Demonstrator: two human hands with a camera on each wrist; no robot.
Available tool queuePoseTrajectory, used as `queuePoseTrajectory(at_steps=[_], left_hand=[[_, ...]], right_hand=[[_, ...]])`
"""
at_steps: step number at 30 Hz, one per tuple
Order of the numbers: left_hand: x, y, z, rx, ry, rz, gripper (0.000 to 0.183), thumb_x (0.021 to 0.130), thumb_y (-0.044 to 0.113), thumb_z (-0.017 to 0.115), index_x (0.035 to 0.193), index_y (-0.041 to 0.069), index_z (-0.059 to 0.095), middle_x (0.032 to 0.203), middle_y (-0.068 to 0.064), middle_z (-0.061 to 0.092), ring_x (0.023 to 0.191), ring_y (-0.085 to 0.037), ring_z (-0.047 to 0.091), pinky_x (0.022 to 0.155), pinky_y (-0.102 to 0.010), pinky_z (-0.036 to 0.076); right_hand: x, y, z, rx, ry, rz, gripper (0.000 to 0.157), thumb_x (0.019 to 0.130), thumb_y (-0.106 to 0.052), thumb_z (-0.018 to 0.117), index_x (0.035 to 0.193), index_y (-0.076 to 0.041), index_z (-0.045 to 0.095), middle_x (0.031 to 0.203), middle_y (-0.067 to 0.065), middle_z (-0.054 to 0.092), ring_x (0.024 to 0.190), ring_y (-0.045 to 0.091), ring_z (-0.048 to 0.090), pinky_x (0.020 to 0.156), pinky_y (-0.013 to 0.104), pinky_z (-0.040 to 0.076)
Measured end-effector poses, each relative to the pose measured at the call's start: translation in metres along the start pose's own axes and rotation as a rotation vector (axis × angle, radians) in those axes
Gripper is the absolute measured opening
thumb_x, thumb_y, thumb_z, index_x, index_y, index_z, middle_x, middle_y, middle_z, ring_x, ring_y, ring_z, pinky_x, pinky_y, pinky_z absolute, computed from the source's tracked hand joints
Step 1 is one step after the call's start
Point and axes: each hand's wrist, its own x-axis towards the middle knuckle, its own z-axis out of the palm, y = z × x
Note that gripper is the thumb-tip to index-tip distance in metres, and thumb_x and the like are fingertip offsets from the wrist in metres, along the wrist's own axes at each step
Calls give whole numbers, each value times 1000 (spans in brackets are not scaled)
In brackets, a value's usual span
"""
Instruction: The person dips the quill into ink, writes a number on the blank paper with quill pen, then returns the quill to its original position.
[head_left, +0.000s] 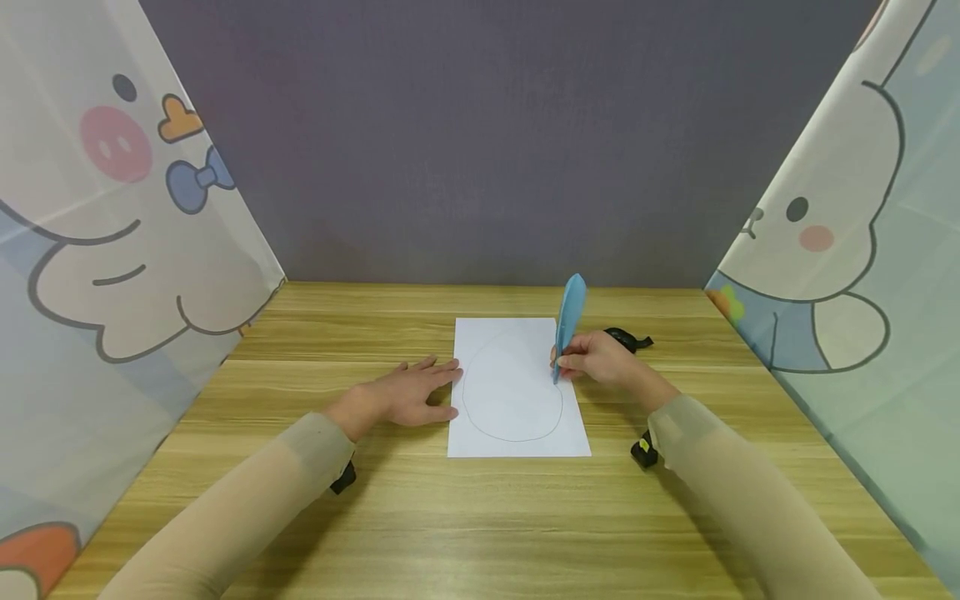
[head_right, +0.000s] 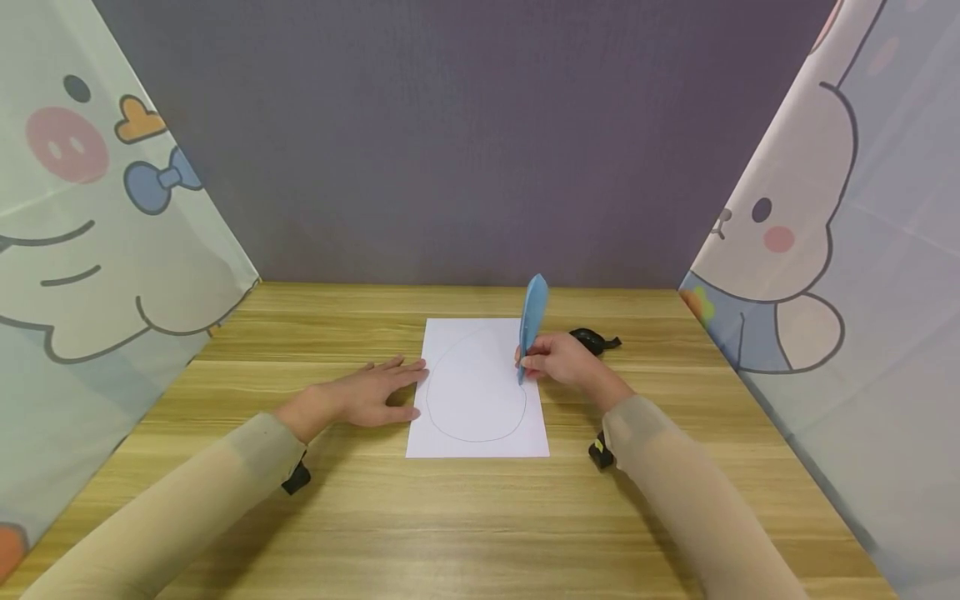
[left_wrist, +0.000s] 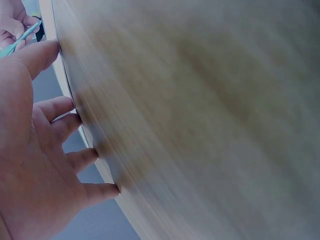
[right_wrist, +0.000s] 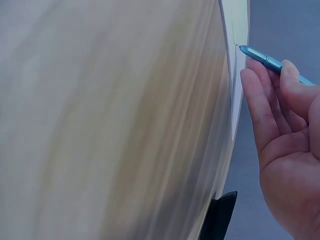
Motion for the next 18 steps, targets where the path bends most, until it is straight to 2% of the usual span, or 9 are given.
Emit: queuePoseTrajectory(at_steps=[18], left_hand=[[-1,-1,0,11,7,-1,82,111,60,54,176,18,28,186,-2,18,172,-43,12,132,-78,11]], right_hand=[[18,-10,9,-7,39,14,26,111,-13,67,128,3,77,125,21,80,113,31,80,95,38,67]])
